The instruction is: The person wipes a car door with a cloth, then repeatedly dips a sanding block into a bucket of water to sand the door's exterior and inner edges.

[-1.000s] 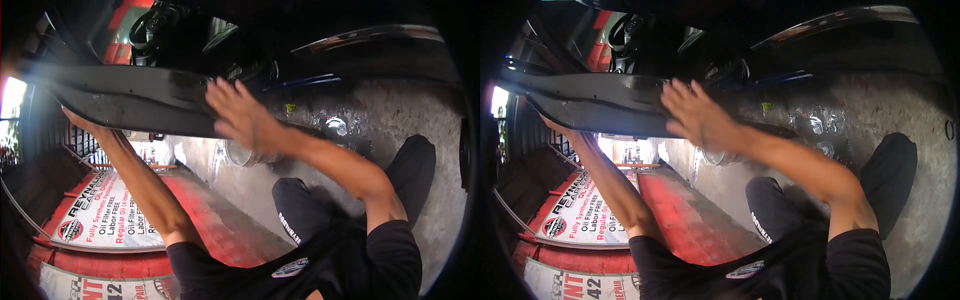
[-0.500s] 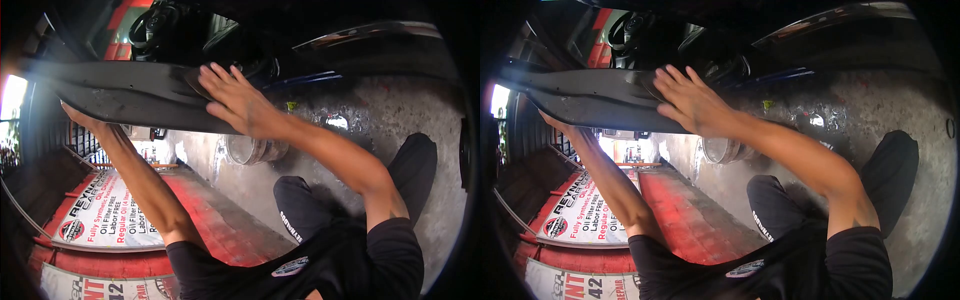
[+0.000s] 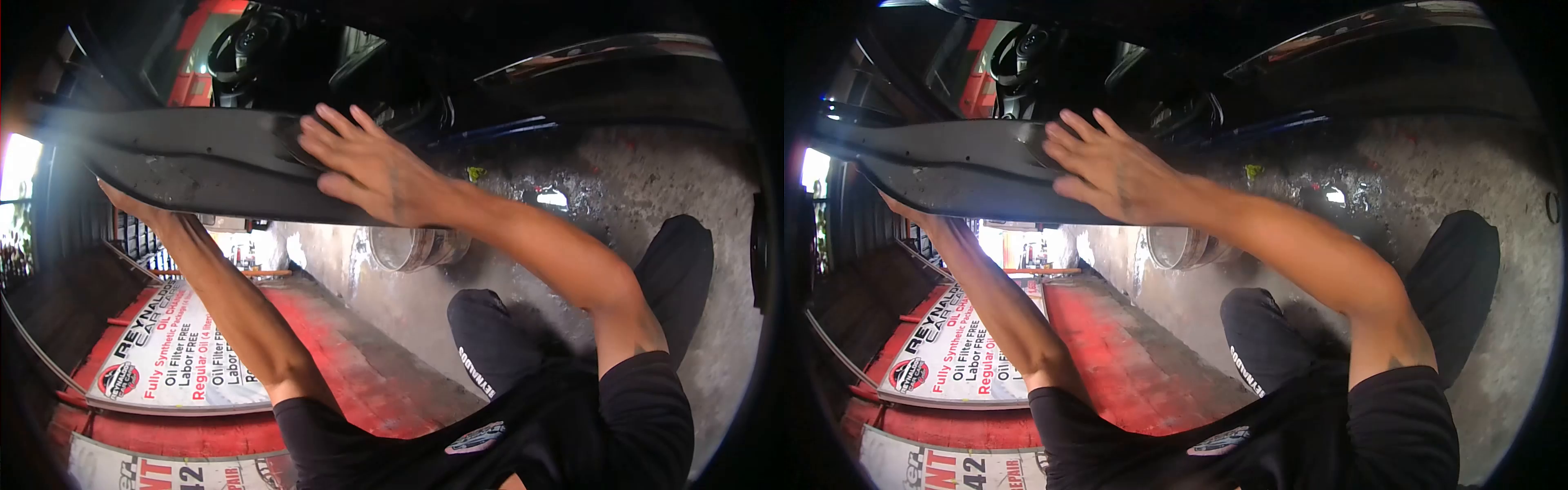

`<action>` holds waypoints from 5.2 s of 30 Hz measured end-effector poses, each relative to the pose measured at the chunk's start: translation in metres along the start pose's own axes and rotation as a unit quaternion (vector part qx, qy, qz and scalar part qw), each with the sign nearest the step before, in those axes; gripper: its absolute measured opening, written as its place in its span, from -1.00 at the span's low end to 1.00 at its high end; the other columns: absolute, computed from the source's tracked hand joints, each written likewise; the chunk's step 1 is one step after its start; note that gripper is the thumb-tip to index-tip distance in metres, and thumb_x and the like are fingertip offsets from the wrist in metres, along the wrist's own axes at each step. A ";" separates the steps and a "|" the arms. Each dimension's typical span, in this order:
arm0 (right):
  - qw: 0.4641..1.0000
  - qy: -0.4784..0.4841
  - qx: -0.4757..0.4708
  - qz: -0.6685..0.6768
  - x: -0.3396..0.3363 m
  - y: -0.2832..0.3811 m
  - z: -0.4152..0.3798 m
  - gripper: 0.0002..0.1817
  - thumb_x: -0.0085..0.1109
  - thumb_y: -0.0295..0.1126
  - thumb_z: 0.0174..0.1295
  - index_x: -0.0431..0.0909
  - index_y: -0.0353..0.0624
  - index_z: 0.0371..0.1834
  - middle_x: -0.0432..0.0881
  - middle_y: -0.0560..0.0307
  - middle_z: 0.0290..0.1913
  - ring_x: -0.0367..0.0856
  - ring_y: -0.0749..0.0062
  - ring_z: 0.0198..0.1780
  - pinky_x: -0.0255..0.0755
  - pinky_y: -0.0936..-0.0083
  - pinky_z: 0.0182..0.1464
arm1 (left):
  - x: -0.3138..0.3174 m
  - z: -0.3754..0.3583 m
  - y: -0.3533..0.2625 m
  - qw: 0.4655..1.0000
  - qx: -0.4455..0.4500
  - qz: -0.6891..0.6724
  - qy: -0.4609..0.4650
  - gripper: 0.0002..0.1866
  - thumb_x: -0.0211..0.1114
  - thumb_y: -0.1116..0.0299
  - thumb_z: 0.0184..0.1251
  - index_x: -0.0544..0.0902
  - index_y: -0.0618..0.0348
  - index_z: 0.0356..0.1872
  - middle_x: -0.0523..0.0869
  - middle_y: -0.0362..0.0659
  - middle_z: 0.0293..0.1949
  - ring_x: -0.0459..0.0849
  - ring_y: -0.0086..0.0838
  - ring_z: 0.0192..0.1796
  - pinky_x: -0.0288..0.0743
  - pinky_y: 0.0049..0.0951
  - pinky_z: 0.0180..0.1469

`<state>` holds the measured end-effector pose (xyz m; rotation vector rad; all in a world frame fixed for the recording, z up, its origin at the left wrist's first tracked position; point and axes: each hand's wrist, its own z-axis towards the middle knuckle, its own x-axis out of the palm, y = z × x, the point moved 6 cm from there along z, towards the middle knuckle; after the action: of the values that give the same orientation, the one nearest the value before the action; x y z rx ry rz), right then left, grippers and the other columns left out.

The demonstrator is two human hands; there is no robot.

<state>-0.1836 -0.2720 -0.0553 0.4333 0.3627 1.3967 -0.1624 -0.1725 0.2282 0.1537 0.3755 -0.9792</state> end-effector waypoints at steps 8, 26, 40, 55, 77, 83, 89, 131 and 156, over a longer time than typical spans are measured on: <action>0.998 -0.006 0.036 -0.060 0.000 -0.003 -0.024 -0.31 -0.11 -0.02 0.63 0.29 -0.38 0.57 0.24 -0.23 0.64 -0.06 -0.10 0.74 -0.22 -0.11 0.70 | -0.002 0.002 -0.008 0.999 0.010 0.036 0.001 -0.74 0.10 0.31 0.62 0.61 0.28 0.04 0.74 -0.06 -0.11 0.78 -0.40 -0.17 0.74 -0.44 -0.14; 0.996 -0.049 0.070 -0.006 -0.004 0.002 -0.008 -0.28 -0.16 -0.01 0.66 0.26 -0.50 0.54 0.24 -0.35 0.61 -0.01 -0.21 0.71 -0.17 -0.16 0.68 | -0.012 0.001 0.007 0.999 -0.032 -0.034 -0.010 -0.71 0.04 0.28 0.65 0.64 0.27 0.03 0.74 -0.05 -0.13 0.77 -0.41 -0.20 0.70 -0.46 -0.16; 1.000 0.004 0.006 -0.010 0.007 0.012 -0.015 -0.31 -0.11 -0.03 0.64 0.27 -0.42 0.57 0.23 -0.25 0.64 0.02 -0.05 0.72 -0.20 -0.10 0.70 | -0.025 0.003 0.009 0.997 0.013 0.066 0.036 -0.57 0.27 0.27 0.54 0.52 0.35 0.27 0.71 -0.04 0.09 0.74 -0.38 0.05 0.68 -0.40 0.09; 0.997 0.009 -0.020 -0.080 0.000 -0.003 -0.053 -0.32 -0.07 -0.04 0.63 0.28 -0.39 0.56 0.24 -0.21 0.64 0.03 -0.03 0.72 -0.15 -0.09 0.70 | -0.016 0.007 0.007 0.999 0.004 0.025 -0.030 -0.75 0.10 0.33 0.61 0.63 0.30 0.01 0.75 -0.08 -0.13 0.76 -0.44 -0.19 0.70 -0.46 -0.15; 0.996 0.061 0.002 -0.058 -0.008 -0.018 -0.052 -0.29 -0.07 -0.02 0.62 0.20 -0.30 0.64 0.15 -0.13 0.70 -0.10 -0.02 0.75 -0.23 -0.10 0.72 | -0.014 0.007 0.010 1.000 0.026 -0.004 0.010 -0.65 0.01 0.23 0.68 0.59 0.31 0.15 0.74 -0.02 -0.04 0.79 -0.37 -0.12 0.76 -0.41 -0.10; 0.998 0.057 0.038 -0.016 0.001 -0.022 -0.077 -0.35 -0.09 -0.02 0.63 0.33 -0.28 0.57 0.31 -0.11 0.62 -0.02 -0.04 0.73 -0.21 -0.11 0.71 | -0.014 0.004 0.003 0.997 0.069 0.040 0.007 -0.68 0.04 0.25 0.66 0.60 0.31 0.08 0.74 -0.06 -0.12 0.77 -0.39 -0.21 0.74 -0.45 -0.16; 0.996 0.023 0.039 -0.081 -0.002 -0.024 -0.072 -0.34 -0.03 -0.05 0.62 0.31 -0.34 0.57 0.28 -0.16 0.63 0.01 -0.05 0.73 -0.14 -0.09 0.70 | -0.005 0.004 0.004 1.000 0.010 -0.021 0.017 -0.71 0.06 0.27 0.65 0.60 0.30 0.04 0.74 -0.06 -0.13 0.76 -0.42 -0.23 0.72 -0.46 -0.19; 0.995 -0.034 0.089 -0.022 -0.004 -0.037 -0.061 -0.28 -0.14 -0.01 0.66 0.22 -0.45 0.58 0.15 -0.29 0.67 -0.06 -0.05 0.75 -0.21 0.04 0.72 | 0.000 0.008 -0.005 0.947 0.265 0.167 0.066 -0.68 0.25 0.31 0.53 0.62 0.36 0.10 0.73 -0.04 -0.01 0.76 -0.40 -0.10 0.71 -0.42 -0.04; 0.842 -0.193 0.372 0.341 -0.086 0.002 -0.165 -0.52 0.05 -0.12 0.62 0.60 -0.40 0.22 0.75 -0.03 0.05 0.74 0.29 0.04 0.61 0.33 0.15 | -0.026 -0.028 0.039 0.912 0.274 0.305 -0.015 -0.59 0.24 0.22 0.56 0.62 0.35 0.20 0.70 0.07 0.20 0.69 -0.14 0.21 0.57 -0.21 0.17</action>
<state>-0.2785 -0.3442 -0.1979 1.5889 0.4296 1.7639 -0.1497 -0.1224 0.2105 0.7245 0.0004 -0.4378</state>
